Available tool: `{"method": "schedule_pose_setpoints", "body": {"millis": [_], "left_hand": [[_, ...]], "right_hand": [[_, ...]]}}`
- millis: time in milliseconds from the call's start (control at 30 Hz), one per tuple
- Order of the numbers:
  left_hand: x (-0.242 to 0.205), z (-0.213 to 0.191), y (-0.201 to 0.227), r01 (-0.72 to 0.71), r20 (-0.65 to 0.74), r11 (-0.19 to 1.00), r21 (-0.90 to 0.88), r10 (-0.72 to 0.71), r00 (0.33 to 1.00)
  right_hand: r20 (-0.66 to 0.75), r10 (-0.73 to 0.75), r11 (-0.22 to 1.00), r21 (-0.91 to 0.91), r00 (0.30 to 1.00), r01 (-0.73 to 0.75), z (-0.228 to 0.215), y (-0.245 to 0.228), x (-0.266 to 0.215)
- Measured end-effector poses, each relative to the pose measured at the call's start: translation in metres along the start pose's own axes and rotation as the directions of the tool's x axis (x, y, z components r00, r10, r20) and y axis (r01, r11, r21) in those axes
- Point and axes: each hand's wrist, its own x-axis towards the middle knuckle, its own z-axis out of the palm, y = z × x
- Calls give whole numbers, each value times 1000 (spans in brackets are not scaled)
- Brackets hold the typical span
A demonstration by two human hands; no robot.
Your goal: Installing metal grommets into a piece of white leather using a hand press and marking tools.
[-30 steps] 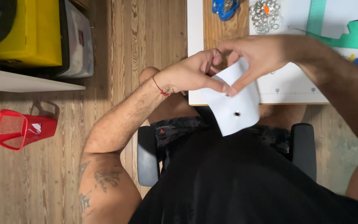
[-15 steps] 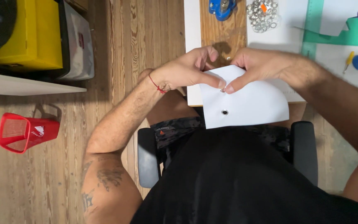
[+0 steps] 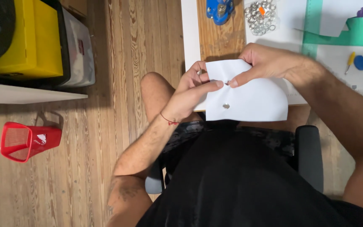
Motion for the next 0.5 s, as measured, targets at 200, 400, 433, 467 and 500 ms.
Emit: {"method": "schedule_pose_setpoints", "body": {"millis": [200, 400, 433, 467, 500], "left_hand": [[3, 8, -10, -47, -130, 999, -17, 44, 991], [-5, 24, -8, -76, -225, 986, -147, 41, 973], [-1, 20, -12, -74, -226, 986, -149, 39, 973], [4, 15, -17, -84, -246, 988, -131, 50, 968], [11, 11, -20, -100, -263, 989, -111, 67, 962]], "right_hand": [[8, 4, 1000, -6, 1000, -4, 3, -11, -6], [-7, -7, 1000, -26, 1000, 7, -1, -14, -9], [-7, -5, 1000, -24, 1000, 5, -3, -10, -6], [-29, -17, 1000, -7, 999, 17, -5, -7, -4], [-53, -34, 999, 4, 998, 34, -8, -5, -1]]}}
